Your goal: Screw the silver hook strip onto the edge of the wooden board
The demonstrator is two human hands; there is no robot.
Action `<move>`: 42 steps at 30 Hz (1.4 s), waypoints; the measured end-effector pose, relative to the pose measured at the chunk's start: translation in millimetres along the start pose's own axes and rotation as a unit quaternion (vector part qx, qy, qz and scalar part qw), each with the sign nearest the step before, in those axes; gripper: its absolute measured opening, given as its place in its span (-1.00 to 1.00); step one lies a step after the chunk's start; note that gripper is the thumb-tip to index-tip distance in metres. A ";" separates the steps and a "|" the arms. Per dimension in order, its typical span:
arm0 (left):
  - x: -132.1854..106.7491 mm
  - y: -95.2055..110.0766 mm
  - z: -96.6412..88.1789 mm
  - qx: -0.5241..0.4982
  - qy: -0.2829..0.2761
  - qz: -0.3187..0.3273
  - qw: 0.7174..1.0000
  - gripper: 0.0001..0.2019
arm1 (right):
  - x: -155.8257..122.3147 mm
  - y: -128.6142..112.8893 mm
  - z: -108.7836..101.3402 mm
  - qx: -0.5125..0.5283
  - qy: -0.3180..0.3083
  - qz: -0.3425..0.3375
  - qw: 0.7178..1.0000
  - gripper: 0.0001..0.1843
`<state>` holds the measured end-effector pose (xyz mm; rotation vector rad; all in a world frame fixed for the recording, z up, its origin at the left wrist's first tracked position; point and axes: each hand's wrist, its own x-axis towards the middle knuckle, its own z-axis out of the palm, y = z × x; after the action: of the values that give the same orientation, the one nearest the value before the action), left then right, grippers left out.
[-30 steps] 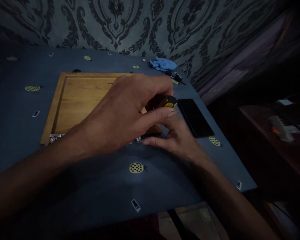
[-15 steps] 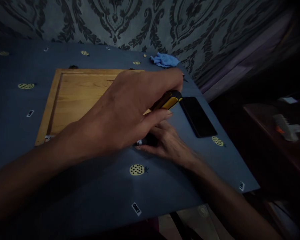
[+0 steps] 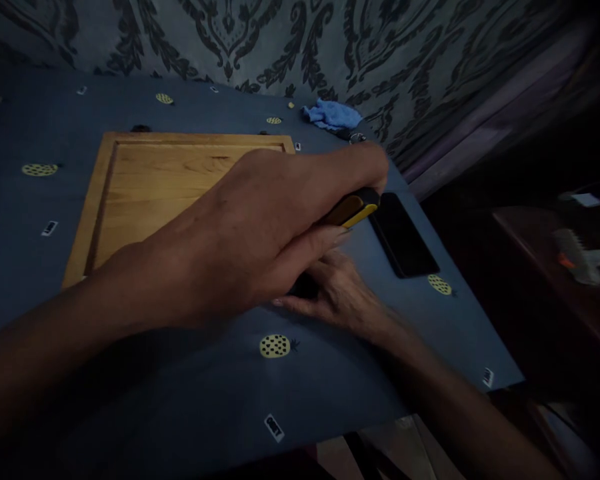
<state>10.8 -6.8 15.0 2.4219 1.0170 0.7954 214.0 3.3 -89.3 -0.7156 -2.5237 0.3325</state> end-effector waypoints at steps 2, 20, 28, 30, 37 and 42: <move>-1.0 -2.0 1.5 -0.013 -0.003 -0.006 1.000 -0.86 | 0.2 -0.1 -0.1 -0.007 -0.002 -0.002 1.000 -0.57; -3.3 -5.2 4.9 -0.009 -0.003 0.005 1.000 -0.73 | 0.0 -2.5 -0.3 -0.003 -0.024 0.028 0.999 -0.65; -0.9 -5.7 -4.8 -0.003 -0.034 0.032 0.999 -0.72 | -0.8 -2.5 -0.8 -0.014 -0.032 0.038 0.999 -0.55; -0.6 -5.7 -6.9 -0.011 -0.052 0.027 0.998 -0.75 | -0.7 -2.2 -0.7 -0.015 -0.031 0.032 0.999 -0.57; -1.0 -6.6 0.6 -0.014 -0.044 0.055 0.997 -0.73 | -2.3 2.6 2.7 -0.013 -0.029 0.026 0.999 -0.58; -1.1 -6.5 3.4 0.011 0.003 0.045 0.999 -0.84 | -1.9 2.1 2.0 0.009 -0.041 0.042 0.998 -0.56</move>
<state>9.0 -3.8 8.5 2.5005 0.9289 0.8267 215.3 3.8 -92.6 -0.8174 -2.5697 0.4198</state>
